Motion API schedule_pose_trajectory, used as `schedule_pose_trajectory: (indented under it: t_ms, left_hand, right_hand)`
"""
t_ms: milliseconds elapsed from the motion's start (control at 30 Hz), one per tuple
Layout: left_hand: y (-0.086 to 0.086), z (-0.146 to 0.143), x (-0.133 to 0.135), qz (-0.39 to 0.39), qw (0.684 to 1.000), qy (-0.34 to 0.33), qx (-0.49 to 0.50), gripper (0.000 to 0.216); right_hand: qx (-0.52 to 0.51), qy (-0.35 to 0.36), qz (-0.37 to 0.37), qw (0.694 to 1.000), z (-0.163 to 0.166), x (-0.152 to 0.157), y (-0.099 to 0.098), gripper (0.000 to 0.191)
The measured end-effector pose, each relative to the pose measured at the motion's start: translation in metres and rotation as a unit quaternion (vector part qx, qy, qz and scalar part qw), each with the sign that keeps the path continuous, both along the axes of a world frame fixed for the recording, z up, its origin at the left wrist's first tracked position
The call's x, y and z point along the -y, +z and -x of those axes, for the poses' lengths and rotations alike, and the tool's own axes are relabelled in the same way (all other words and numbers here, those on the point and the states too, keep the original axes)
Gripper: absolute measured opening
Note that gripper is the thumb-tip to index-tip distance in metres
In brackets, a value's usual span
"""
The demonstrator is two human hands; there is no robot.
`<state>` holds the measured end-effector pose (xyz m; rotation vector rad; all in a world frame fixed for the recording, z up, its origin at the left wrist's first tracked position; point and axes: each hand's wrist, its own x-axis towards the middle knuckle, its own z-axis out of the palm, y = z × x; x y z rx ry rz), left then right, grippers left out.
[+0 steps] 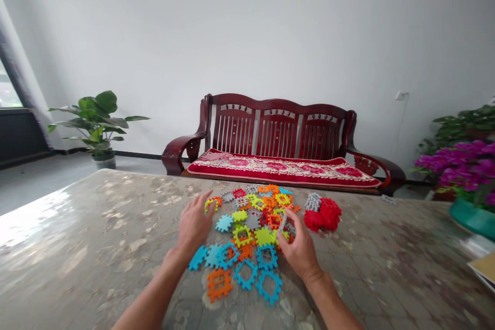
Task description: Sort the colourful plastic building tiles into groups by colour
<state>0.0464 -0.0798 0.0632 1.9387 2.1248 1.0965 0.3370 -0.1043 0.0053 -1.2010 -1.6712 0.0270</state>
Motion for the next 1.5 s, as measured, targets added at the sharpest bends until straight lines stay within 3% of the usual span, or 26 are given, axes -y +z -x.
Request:
schedule_pose_trajectory:
  t_ms: [67,167,267,433,600,700,967,1200,1333,1500]
  left_hand:
    - [-0.015,0.032,-0.006,0.021,0.995,0.096,-0.03,0.05]
    - [-0.034,0.061,-0.012,0.082,0.985,0.143,-0.044,0.054]
    - [-0.042,0.069,-0.018,0.133,0.982,0.126,-0.042,0.055]
    - [-0.043,0.067,-0.026,0.14,0.988,0.049,-0.046,0.054]
    - [-0.05,0.069,-0.027,0.121,0.99,0.054,-0.053,0.047]
    - [-0.051,0.07,-0.027,0.12,0.989,0.056,-0.059,0.044]
    - [-0.051,0.069,-0.028,0.12,0.989,0.054,-0.063,0.043]
    - [-0.053,0.069,-0.029,0.122,0.989,0.053,-0.061,0.043]
    - [-0.051,0.068,-0.028,0.122,0.989,0.054,-0.059,0.044]
    - [-0.05,0.066,-0.026,0.113,0.991,0.056,-0.051,0.043]
  right_hand:
    - [-0.002,0.0,0.003,1.0,-0.005,-0.003,0.001,0.053]
    - [0.004,-0.012,0.002,1.0,-0.013,-0.009,0.011,0.046]
    - [0.009,-0.051,0.022,0.998,-0.028,-0.023,0.032,0.04]
    - [0.063,-0.142,0.105,0.982,-0.074,-0.071,0.082,0.044]
    - [0.225,-0.236,0.243,0.914,-0.114,-0.112,0.11,0.035]
    - [0.278,-0.236,0.302,0.881,-0.124,-0.125,0.107,0.034]
    - [0.313,-0.236,0.33,0.859,-0.127,-0.144,0.089,0.05]
    - [0.336,-0.245,0.346,0.841,-0.122,-0.136,0.105,0.042]
    - [0.33,-0.227,0.275,0.874,-0.098,-0.116,0.106,0.04]
    - [0.281,-0.121,0.188,0.933,-0.058,-0.075,0.066,0.027]
